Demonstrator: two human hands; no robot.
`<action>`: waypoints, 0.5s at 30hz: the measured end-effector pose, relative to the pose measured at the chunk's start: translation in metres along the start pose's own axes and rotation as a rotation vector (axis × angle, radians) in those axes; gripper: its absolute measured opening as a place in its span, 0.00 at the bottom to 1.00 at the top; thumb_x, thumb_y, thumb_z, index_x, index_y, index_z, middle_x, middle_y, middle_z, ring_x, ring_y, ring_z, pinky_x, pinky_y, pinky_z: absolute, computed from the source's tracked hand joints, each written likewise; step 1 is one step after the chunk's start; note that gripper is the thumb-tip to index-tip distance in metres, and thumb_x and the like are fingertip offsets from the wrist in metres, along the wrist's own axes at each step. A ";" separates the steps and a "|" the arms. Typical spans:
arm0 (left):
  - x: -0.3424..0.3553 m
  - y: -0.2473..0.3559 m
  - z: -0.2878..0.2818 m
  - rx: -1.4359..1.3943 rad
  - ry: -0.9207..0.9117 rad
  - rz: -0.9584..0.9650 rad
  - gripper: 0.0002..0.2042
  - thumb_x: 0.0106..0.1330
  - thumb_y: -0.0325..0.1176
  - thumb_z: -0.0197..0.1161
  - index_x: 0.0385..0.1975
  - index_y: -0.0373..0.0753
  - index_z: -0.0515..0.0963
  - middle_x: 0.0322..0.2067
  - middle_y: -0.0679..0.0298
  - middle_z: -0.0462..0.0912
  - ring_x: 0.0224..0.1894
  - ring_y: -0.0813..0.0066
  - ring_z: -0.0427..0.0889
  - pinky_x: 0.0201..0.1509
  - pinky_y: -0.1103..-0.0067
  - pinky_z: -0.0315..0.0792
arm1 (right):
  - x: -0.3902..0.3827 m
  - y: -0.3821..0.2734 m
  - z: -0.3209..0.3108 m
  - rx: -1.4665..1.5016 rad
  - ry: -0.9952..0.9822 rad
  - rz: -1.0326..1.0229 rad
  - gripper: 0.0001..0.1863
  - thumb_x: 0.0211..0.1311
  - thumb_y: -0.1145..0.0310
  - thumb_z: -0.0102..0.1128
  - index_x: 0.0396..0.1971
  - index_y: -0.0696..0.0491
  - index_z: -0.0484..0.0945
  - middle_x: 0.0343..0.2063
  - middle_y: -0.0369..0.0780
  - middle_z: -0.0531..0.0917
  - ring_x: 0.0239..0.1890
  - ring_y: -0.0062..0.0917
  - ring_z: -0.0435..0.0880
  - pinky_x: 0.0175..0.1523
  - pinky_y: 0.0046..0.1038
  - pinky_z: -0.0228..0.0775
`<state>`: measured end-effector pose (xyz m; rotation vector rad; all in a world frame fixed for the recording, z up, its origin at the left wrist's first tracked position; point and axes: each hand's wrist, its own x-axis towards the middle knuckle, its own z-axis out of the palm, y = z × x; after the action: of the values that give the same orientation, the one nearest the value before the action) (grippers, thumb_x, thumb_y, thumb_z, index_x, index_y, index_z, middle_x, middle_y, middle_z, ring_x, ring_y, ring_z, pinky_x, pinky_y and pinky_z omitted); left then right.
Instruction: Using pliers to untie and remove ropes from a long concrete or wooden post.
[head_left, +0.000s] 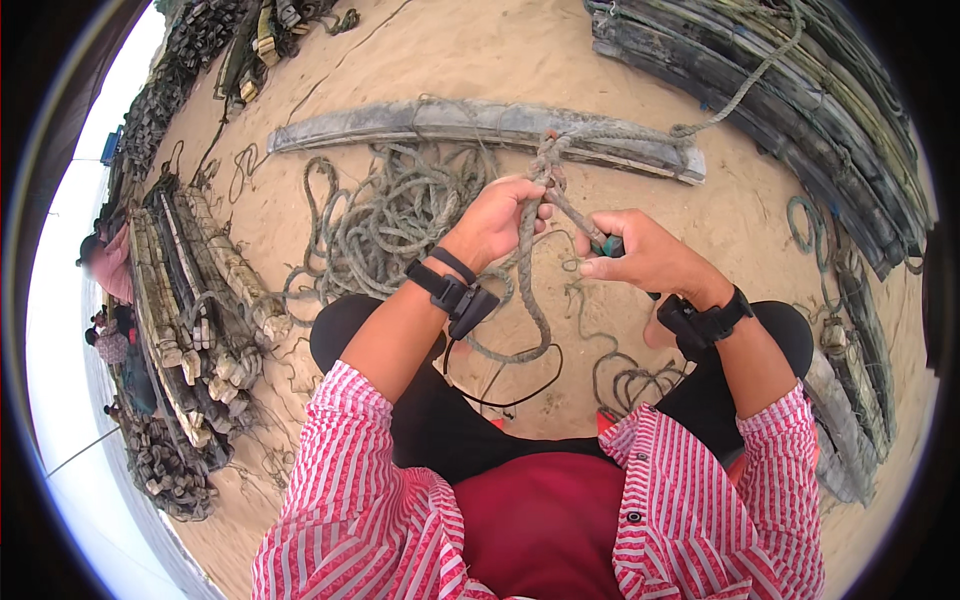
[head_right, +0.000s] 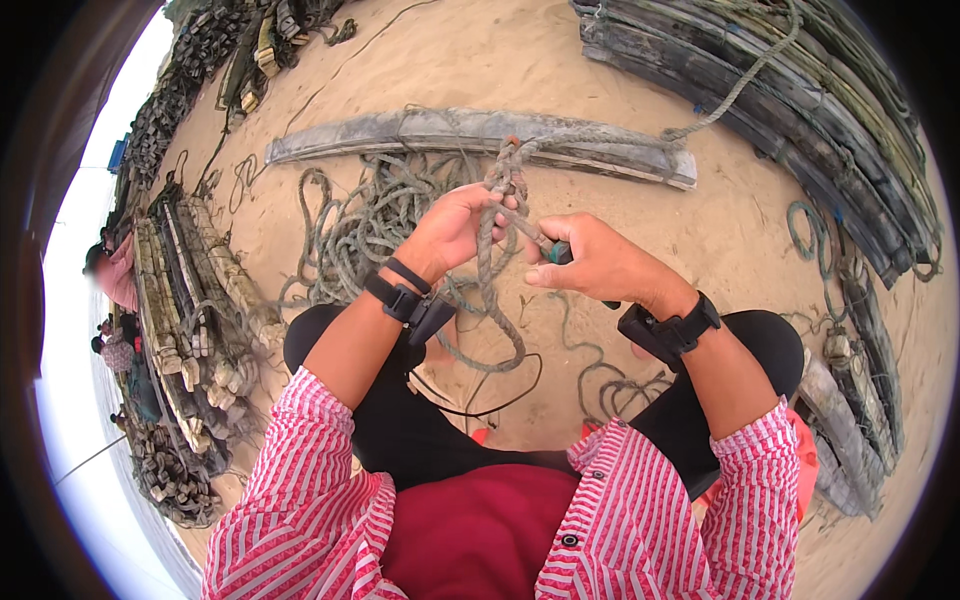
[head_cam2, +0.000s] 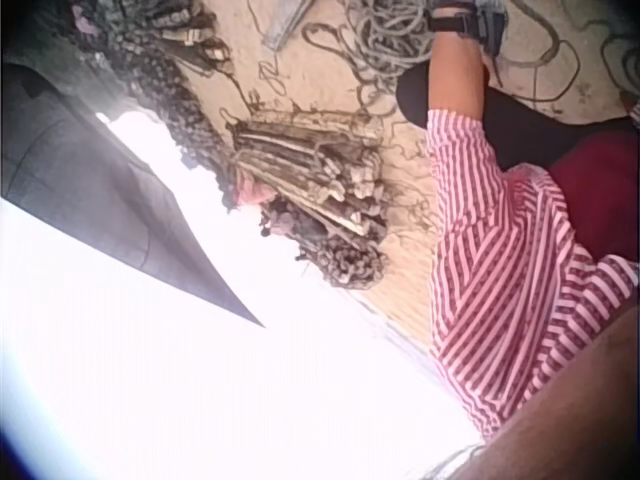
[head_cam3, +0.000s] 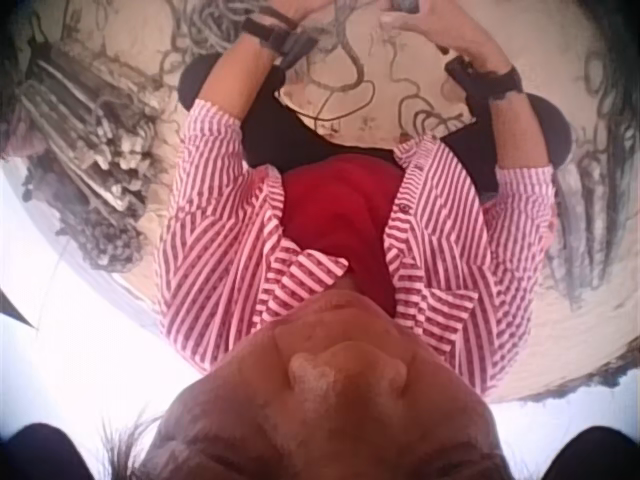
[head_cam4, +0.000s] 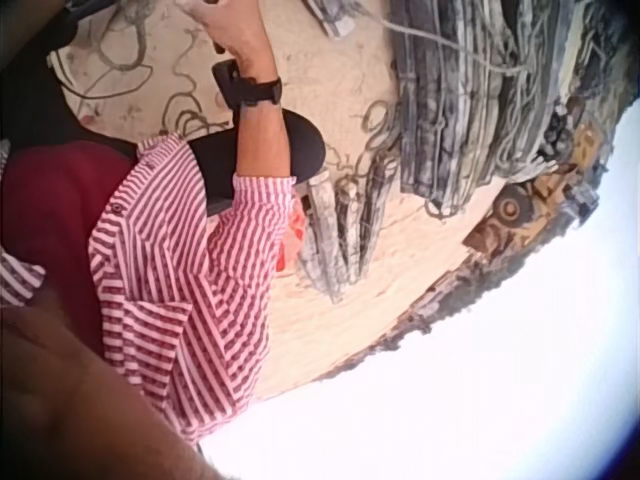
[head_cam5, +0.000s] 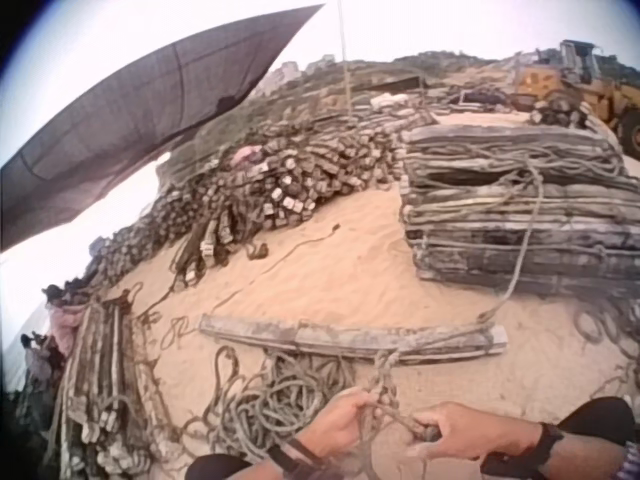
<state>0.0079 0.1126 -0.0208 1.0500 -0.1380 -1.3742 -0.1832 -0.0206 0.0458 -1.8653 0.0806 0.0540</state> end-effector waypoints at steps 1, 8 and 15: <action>0.000 0.001 -0.003 -0.055 -0.097 -0.040 0.12 0.73 0.44 0.52 0.41 0.42 0.74 0.31 0.68 0.78 0.26 0.80 0.72 0.29 0.80 0.67 | 0.000 0.005 -0.002 0.083 0.065 0.126 0.11 0.56 0.66 0.67 0.32 0.55 0.75 0.23 0.31 0.73 0.25 0.12 0.68 0.30 0.19 0.62; 0.000 -0.006 0.007 -0.007 -0.262 -0.173 0.17 0.73 0.49 0.54 0.44 0.40 0.76 0.28 0.70 0.79 0.24 0.80 0.73 0.30 0.81 0.70 | 0.011 0.029 -0.029 0.470 0.419 0.406 0.07 0.63 0.68 0.62 0.34 0.53 0.74 0.25 0.33 0.76 0.25 0.15 0.75 0.28 0.20 0.69; 0.000 -0.031 0.023 0.476 -0.106 0.056 0.16 0.65 0.40 0.66 0.44 0.34 0.76 0.31 0.64 0.81 0.29 0.79 0.77 0.32 0.81 0.72 | 0.014 0.034 -0.018 0.476 0.528 0.411 0.08 0.60 0.69 0.65 0.33 0.53 0.74 0.25 0.33 0.77 0.24 0.14 0.72 0.26 0.19 0.64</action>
<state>-0.0291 0.1051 -0.0285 1.3516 -0.5907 -1.3785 -0.1718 -0.0478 0.0173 -1.3222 0.7749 -0.1635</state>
